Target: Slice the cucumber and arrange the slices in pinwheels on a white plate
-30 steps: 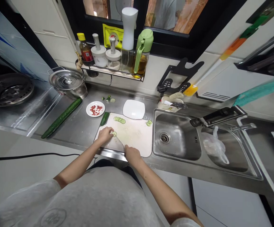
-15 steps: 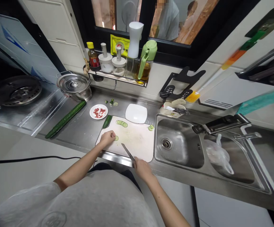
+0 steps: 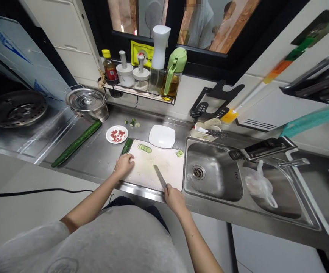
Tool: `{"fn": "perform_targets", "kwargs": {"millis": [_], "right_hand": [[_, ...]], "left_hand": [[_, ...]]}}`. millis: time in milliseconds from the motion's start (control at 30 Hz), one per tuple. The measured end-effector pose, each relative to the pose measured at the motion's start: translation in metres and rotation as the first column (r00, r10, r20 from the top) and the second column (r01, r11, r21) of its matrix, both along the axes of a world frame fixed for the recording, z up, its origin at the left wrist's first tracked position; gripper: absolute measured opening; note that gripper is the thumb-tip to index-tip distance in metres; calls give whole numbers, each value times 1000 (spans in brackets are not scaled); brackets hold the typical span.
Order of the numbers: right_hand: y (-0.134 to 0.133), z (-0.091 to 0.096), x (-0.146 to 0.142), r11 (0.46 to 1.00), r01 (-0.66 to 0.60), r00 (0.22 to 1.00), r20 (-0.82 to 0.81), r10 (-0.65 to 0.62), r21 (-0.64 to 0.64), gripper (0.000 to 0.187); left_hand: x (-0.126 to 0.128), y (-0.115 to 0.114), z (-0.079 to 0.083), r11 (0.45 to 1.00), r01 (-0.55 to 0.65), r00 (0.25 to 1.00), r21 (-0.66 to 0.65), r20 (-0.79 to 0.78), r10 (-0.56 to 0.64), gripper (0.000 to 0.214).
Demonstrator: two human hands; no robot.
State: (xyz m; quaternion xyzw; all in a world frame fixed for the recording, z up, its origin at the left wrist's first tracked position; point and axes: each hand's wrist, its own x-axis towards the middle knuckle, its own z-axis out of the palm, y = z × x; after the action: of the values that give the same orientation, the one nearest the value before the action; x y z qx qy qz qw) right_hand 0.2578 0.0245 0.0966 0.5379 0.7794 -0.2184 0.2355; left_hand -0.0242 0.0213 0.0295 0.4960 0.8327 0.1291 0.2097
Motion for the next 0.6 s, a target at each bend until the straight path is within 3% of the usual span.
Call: {"fn": "perform_targets", "kwargs": {"millis": [133,267,600], "right_hand": [[1,4,5,999,32,999,-3,-32,25,33],[-3,4,11,998,58,998,5,-58,36,33],[-13,-4,32,989,145,989,-16,-144,33,34]], "left_hand": [[22,42,0,998,31,998,55,60,-34,29],[35,76,-3,999,8,1000,32,24,-9,28],[39,96,-12,998,59,997,26,-43,-58,17]]}}
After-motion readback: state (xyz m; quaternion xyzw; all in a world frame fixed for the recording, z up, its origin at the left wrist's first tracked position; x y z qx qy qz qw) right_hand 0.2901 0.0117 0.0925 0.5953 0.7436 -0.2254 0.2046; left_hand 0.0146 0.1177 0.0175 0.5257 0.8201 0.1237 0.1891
